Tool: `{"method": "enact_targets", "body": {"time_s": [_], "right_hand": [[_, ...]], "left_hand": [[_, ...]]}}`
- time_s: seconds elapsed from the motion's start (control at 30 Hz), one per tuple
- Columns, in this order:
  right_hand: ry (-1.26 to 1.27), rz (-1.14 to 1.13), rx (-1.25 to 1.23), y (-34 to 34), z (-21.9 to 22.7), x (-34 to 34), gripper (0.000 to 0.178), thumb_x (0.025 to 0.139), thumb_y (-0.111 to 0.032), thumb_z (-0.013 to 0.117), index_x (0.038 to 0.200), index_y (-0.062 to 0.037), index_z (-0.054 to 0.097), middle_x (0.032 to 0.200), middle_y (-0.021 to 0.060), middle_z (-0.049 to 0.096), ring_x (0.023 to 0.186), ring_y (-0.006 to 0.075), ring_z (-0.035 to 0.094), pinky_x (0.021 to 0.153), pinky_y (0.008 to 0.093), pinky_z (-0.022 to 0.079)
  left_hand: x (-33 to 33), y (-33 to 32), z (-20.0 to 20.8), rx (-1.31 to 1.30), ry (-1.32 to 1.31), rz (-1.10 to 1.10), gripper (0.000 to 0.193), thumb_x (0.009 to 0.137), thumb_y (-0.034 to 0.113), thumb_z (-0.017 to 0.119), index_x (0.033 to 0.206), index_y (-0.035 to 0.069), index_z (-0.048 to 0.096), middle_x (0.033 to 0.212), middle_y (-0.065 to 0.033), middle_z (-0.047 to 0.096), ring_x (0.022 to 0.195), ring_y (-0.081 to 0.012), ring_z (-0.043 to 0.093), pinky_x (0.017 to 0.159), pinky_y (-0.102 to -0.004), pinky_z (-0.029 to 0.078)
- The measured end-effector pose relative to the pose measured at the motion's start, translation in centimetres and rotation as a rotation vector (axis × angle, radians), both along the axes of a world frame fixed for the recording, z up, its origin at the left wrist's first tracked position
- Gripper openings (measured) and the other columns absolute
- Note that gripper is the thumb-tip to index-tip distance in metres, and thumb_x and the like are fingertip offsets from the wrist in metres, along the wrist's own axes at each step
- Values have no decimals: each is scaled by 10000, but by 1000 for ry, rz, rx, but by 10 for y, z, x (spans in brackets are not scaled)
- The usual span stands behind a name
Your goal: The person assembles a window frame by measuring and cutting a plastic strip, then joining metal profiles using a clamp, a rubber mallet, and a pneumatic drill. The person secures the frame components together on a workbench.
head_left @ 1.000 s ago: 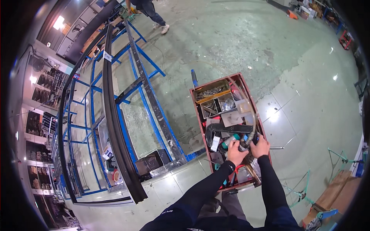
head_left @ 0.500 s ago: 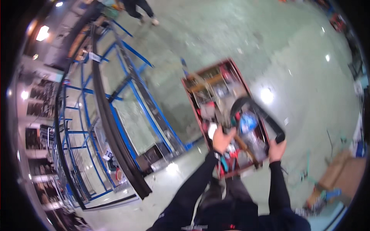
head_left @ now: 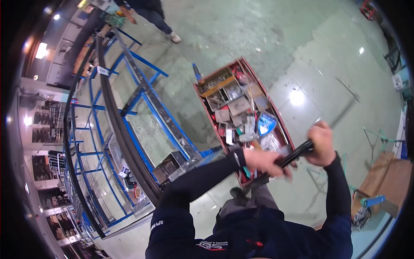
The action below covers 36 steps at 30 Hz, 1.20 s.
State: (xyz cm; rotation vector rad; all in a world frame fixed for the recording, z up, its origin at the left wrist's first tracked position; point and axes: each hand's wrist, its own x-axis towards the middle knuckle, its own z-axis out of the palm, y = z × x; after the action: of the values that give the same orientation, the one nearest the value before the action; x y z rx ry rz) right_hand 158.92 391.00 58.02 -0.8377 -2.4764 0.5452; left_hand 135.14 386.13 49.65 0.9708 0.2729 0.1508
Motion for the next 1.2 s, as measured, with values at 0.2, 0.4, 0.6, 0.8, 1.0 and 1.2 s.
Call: {"method": "enact_targets", "body": {"time_s": [0.2, 0.4, 0.6, 0.8, 1.0, 1.2], "right_hand": [[905, -567, -298, -24, -2, -75, 735, 725, -24, 617, 1431, -37, 415, 1470, 213, 379, 1349, 358, 427, 1151, 506, 251], [951, -551, -810, -19, 15, -118, 405, 957, -185, 626, 1276, 50, 546, 1063, 107, 639, 916, 167, 647, 816, 320, 541], [1195, -830, -468, -33, 9, -141, 205, 896, -87, 708, 1045, 31, 631, 805, 80, 673, 721, 166, 669, 701, 279, 531], [1744, -298, -897, -30, 20, -123, 410, 1026, -432, 459, 1169, -83, 619, 929, 55, 660, 887, 244, 652, 918, 517, 495], [1297, -559, -526, -21, 23, -117, 523, 985, -301, 605, 1355, 35, 450, 871, 45, 612, 762, 170, 625, 809, 380, 554], [1396, -970, -1034, -114, 4, -132, 740, 994, -628, 338, 1359, 2, 475, 1214, 111, 629, 1135, 247, 589, 1026, 374, 429]], "left_hand": [[-2, -70, 52, -52, 270, 878, 274, 779, 33, 741, 959, 70, 538, 708, 50, 506, 693, -46, 512, 638, -245, 447], [-16, -121, 42, 576, 569, 889, 597, 717, 292, 748, 1177, -42, 563, 896, -251, 664, 861, -393, 671, 774, -421, 533], [-35, -123, 30, 467, 380, 799, 642, 730, 265, 774, 1250, -30, 542, 966, -149, 669, 911, -265, 660, 826, -364, 505], [-76, -93, 32, 192, -72, 407, 656, 775, 211, 804, 1313, -13, 504, 1021, -3, 538, 939, -94, 480, 838, -254, 426], [-87, -80, 19, 529, 69, 542, 711, 724, 284, 797, 1302, -8, 505, 1002, -67, 565, 947, -165, 518, 880, -334, 448], [-73, -70, 32, 574, 242, 626, 675, 659, 227, 745, 1213, -90, 528, 833, -246, 629, 751, -322, 660, 715, -389, 522]]}}
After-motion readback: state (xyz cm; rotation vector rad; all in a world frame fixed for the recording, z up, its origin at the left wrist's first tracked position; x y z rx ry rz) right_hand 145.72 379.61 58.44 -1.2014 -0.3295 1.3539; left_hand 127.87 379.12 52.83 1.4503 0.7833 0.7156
